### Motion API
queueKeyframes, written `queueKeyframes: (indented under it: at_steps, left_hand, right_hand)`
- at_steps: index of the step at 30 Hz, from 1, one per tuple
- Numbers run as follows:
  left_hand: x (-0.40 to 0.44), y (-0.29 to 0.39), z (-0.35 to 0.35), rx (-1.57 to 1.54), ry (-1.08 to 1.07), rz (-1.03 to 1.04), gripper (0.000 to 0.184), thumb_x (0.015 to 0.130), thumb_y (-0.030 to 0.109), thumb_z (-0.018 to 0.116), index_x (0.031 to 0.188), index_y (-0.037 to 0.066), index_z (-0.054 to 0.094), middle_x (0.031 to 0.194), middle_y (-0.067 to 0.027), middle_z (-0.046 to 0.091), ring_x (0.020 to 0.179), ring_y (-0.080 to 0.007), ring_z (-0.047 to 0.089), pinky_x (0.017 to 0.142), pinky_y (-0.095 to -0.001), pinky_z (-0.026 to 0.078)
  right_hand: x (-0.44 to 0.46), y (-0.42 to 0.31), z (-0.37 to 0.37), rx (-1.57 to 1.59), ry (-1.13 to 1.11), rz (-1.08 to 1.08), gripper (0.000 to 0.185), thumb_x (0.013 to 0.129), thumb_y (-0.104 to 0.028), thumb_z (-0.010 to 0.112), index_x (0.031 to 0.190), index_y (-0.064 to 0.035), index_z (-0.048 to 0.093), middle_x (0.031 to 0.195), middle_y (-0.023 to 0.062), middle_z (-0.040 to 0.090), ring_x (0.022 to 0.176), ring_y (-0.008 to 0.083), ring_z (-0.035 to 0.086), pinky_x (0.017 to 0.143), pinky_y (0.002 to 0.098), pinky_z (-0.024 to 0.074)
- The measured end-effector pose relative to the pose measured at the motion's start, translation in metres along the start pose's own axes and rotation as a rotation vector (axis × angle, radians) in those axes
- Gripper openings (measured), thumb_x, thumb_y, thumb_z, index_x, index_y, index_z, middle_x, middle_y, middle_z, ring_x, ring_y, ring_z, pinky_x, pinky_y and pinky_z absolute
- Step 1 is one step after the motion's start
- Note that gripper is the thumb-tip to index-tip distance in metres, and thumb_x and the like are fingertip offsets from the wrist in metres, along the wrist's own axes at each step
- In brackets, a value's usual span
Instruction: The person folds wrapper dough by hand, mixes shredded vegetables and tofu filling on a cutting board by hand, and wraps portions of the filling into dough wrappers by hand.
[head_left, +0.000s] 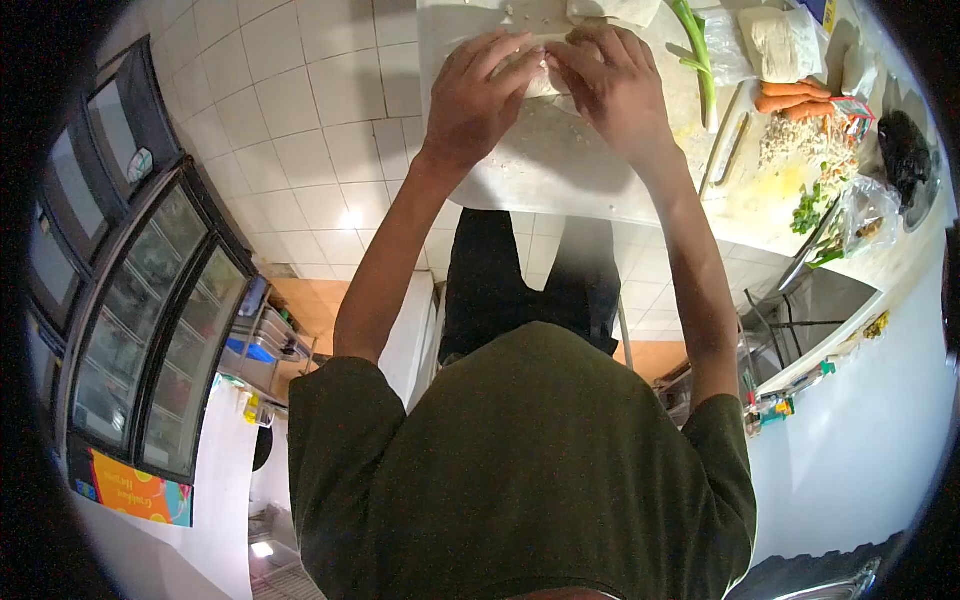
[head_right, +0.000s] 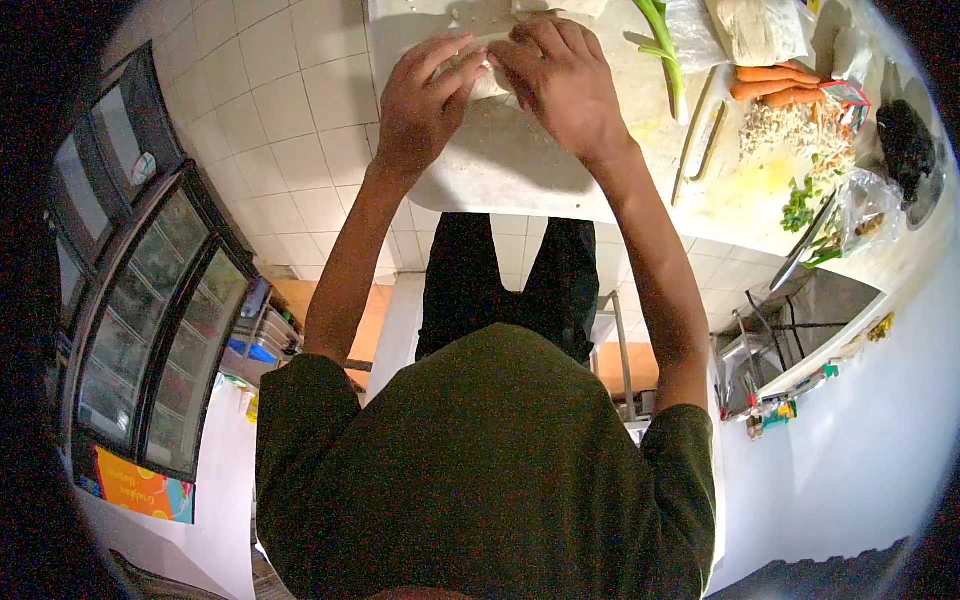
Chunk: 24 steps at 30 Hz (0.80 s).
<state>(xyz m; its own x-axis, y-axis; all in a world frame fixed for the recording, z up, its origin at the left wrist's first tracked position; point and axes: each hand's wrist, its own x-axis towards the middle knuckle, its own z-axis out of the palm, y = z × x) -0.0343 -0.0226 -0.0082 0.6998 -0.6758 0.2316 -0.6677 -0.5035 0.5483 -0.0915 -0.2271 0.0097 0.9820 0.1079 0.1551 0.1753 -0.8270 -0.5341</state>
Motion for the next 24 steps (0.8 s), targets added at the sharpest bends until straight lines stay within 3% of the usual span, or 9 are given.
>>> queueKeyframes:
  at_steps: [4,7,10,15,18,21,24]
  left_hand:
    - [0.002,0.001,0.005,-0.097,0.015,-0.067,0.020,0.092,0.020,0.071,0.110,0.011,0.071,0.121,-0.0062,0.066,0.114,-0.0289,0.062,0.099,-0.0443,0.049]
    - [0.004,0.000,0.005,-0.132,0.010,-0.065,0.017,0.093,0.020,0.071,0.106,0.010,0.069,0.120,-0.0069,0.066,0.113,-0.0295,0.062,0.098,-0.0445,0.048]
    - [0.002,-0.001,0.006,-0.175,0.010,-0.056,0.015,0.094,0.019,0.069,0.105,0.009,0.068,0.119,-0.0078,0.066,0.111,-0.0303,0.062,0.097,-0.0446,0.048]
    - [0.001,-0.002,0.009,-0.202,0.042,-0.079,0.017,0.094,0.020,0.070,0.107,0.010,0.068,0.116,-0.0093,0.066,0.109,-0.0303,0.062,0.095,-0.0444,0.049]
    - [0.004,0.009,0.006,-0.260,0.088,-0.257,0.018,0.092,0.021,0.073,0.107,0.011,0.071,0.113,-0.0103,0.068,0.108,-0.0299,0.063,0.093,-0.0435,0.050]
    - [0.001,0.005,0.004,-0.186,0.083,-0.183,0.018,0.090,0.021,0.075,0.105,0.012,0.074,0.110,-0.0094,0.070,0.106,-0.0297,0.064,0.092,-0.0428,0.050]
    - [0.001,0.009,0.008,-0.243,0.127,-0.245,0.014,0.091,0.021,0.074,0.102,0.012,0.075,0.108,-0.0074,0.070,0.104,-0.0292,0.065,0.090,-0.0414,0.050]
  right_hand:
    - [0.003,-0.004,-0.002,0.045,0.019,0.023,0.024,0.086,-0.014,0.076,0.109,-0.0122,0.072,0.114,0.0064,0.065,0.110,0.0310,0.060,0.092,0.0443,0.0491]
    - [0.001,-0.002,-0.001,0.022,0.012,0.015,0.024,0.086,-0.022,0.073,0.108,-0.0140,0.070,0.117,0.0075,0.062,0.112,0.0307,0.058,0.098,0.0437,0.0464]
    - [0.002,-0.005,-0.001,0.049,0.018,0.027,0.018,0.087,-0.014,0.075,0.104,-0.0107,0.070,0.120,0.0091,0.063,0.118,0.0342,0.056,0.097,0.0467,0.0470]
    - [0.005,-0.006,0.000,0.054,0.015,0.063,0.015,0.089,-0.015,0.073,0.102,-0.0098,0.070,0.119,0.0100,0.063,0.117,0.0343,0.055,0.098,0.0465,0.0464]
    - [0.008,-0.008,0.000,0.042,-0.006,0.094,0.015,0.089,-0.016,0.073,0.103,-0.0094,0.070,0.118,0.0098,0.064,0.115,0.0340,0.056,0.098,0.0463,0.0463]
    - [0.008,-0.005,0.003,0.045,0.002,0.089,0.018,0.089,-0.018,0.075,0.104,-0.0101,0.070,0.118,0.0095,0.064,0.115,0.0334,0.056,0.098,0.0459,0.0466]
    - [0.003,0.003,0.005,0.084,-0.024,0.035,0.023,0.088,-0.024,0.074,0.109,-0.0135,0.070,0.121,0.0105,0.062,0.117,0.0340,0.055,0.101,0.0470,0.0442]
